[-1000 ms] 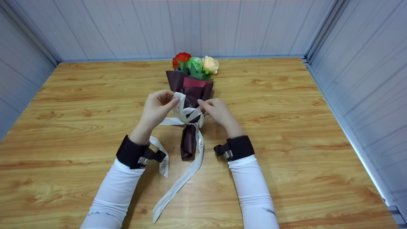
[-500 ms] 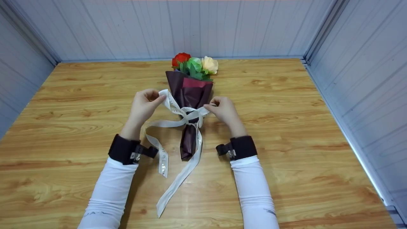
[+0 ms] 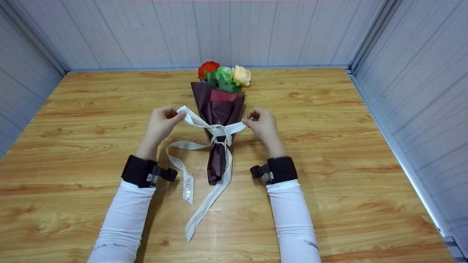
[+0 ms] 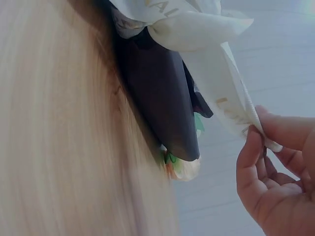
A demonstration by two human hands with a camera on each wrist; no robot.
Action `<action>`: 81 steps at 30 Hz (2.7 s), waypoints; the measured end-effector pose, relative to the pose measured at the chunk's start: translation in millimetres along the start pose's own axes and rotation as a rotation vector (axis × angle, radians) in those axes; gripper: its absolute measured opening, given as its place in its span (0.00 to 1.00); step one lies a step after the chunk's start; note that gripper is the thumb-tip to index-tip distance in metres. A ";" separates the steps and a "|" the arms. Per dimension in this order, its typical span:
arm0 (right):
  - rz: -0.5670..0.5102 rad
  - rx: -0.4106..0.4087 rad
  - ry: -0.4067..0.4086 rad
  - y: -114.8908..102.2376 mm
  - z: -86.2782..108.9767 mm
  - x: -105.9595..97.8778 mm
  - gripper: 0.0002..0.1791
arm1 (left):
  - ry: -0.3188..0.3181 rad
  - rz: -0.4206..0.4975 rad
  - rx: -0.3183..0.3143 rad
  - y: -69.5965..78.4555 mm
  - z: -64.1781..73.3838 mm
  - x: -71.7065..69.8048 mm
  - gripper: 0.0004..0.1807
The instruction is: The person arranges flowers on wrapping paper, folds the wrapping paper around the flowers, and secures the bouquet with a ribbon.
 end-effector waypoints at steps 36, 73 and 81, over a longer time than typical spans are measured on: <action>0.092 0.240 0.102 48.8 8.9 -32.2 0.16 | -0.074 -0.068 -0.268 -57.1 -15.1 -30.1 0.10; -0.066 0.353 0.520 64.6 19.6 -48.1 0.07 | 0.081 -0.013 -0.377 -62.9 -13.3 -32.9 0.10; -0.061 0.349 0.570 68.7 20.0 -45.7 0.10 | 0.074 -0.011 -0.377 -59.4 -12.7 -27.2 0.09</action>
Point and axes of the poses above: each hand's wrist, its own z-axis away from the middle knuckle, its own x-axis out of the palm, y = z × x, the point moved 2 cm from there along -z, towards the middle knuckle, and after that the axes turned 15 degrees about -x, right-handed, at the moved point
